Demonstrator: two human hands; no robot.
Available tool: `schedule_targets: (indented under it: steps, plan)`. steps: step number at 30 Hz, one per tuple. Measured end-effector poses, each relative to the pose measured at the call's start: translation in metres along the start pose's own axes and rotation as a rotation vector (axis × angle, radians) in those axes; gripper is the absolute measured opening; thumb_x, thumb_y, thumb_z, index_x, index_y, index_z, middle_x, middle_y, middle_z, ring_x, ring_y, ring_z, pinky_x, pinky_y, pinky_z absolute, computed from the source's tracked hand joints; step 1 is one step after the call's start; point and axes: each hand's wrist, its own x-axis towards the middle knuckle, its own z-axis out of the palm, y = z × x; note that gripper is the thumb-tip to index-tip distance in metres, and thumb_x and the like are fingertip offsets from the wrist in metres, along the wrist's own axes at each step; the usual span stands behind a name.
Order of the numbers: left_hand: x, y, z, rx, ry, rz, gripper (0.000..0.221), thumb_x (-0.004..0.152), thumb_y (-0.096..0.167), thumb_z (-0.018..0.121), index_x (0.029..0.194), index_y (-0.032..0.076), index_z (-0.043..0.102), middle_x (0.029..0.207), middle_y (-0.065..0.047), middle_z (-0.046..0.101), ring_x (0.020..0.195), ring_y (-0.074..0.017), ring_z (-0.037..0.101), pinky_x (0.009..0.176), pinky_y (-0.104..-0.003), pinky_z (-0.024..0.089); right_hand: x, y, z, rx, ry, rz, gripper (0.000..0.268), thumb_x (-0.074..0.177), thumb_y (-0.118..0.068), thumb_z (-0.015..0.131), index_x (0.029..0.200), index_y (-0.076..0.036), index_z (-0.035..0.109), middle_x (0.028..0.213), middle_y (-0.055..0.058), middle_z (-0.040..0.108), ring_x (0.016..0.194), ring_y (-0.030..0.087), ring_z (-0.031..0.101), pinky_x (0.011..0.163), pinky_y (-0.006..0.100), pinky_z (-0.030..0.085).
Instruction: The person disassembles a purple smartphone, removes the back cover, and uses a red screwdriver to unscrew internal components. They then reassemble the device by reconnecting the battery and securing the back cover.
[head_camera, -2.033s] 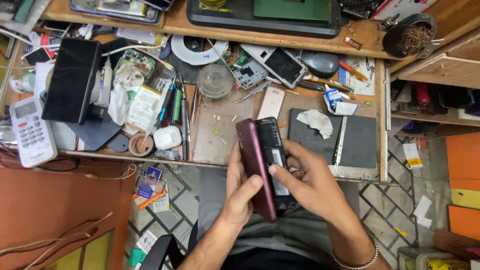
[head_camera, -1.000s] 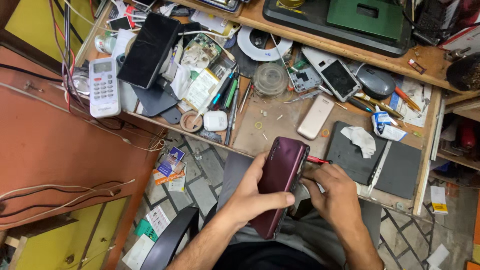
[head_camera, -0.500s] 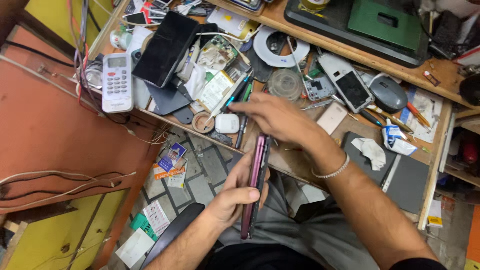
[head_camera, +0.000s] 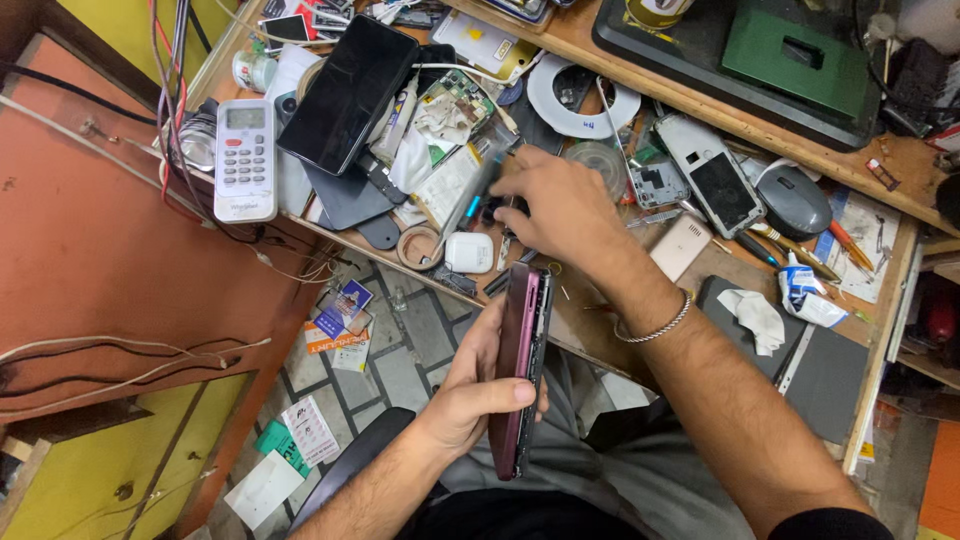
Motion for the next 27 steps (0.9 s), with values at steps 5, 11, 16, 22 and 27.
schedule_targets:
  steps: [5,11,16,22,27]
  plan:
    - [0.000,-0.004,0.003,0.067,0.084,0.060,0.104,0.074,0.021,0.081,0.162,0.001,0.028,0.135,-0.009,0.053,0.118,-0.0170,0.058,0.102,-0.032,0.048,0.007,0.003,0.003,0.026,-0.040,-0.070,0.025,0.078,-0.016,0.076,0.102,-0.014,0.079,0.103,0.009,0.065,0.097,0.034,0.067,0.080,0.047,0.055]
    - [0.006,-0.006,0.009,0.005,0.042,0.063,0.105,0.074,0.026,0.081,0.161,0.000,0.028,0.139,-0.013,0.053,0.128,-0.0229,0.055,0.112,-0.036,0.043,0.010,0.008,0.009,-0.028,-0.054,-0.156,0.018,0.076,-0.015,0.077,0.094,-0.014,0.079,0.100,0.009,0.065,0.096,0.035,0.067,0.081,0.049,0.053]
    - [0.008,-0.009,0.008,-0.080,-0.028,0.064,0.107,0.074,0.034,0.081,0.161,0.002,0.028,0.141,-0.014,0.055,0.127,-0.0242,0.058,0.110,-0.038,0.047,0.012,0.013,0.016,-0.196,0.054,-0.406,0.014,0.076,-0.012,0.071,0.089,-0.012,0.075,0.102,0.007,0.066,0.102,0.029,0.067,0.086,0.044,0.051]
    - [0.005,-0.014,-0.004,-0.170,-0.016,0.022,0.101,0.078,0.036,0.080,0.159,-0.001,0.032,0.135,-0.017,0.058,0.119,-0.0269,0.062,0.104,-0.042,0.052,0.014,0.020,0.011,-0.208,-0.033,-0.421,0.013,0.079,-0.017,0.070,0.089,-0.018,0.077,0.092,0.003,0.066,0.096,0.024,0.065,0.080,0.042,0.045]
    - [0.001,-0.014,-0.006,-0.150,-0.017,0.022,0.099,0.076,0.037,0.080,0.155,0.000,0.033,0.134,-0.017,0.059,0.119,-0.0261,0.063,0.104,-0.042,0.053,0.017,0.015,0.019,-0.336,-0.065,-0.429,0.014,0.082,-0.028,0.071,0.086,-0.016,0.076,0.095,0.003,0.066,0.096,0.023,0.065,0.083,0.041,0.045]
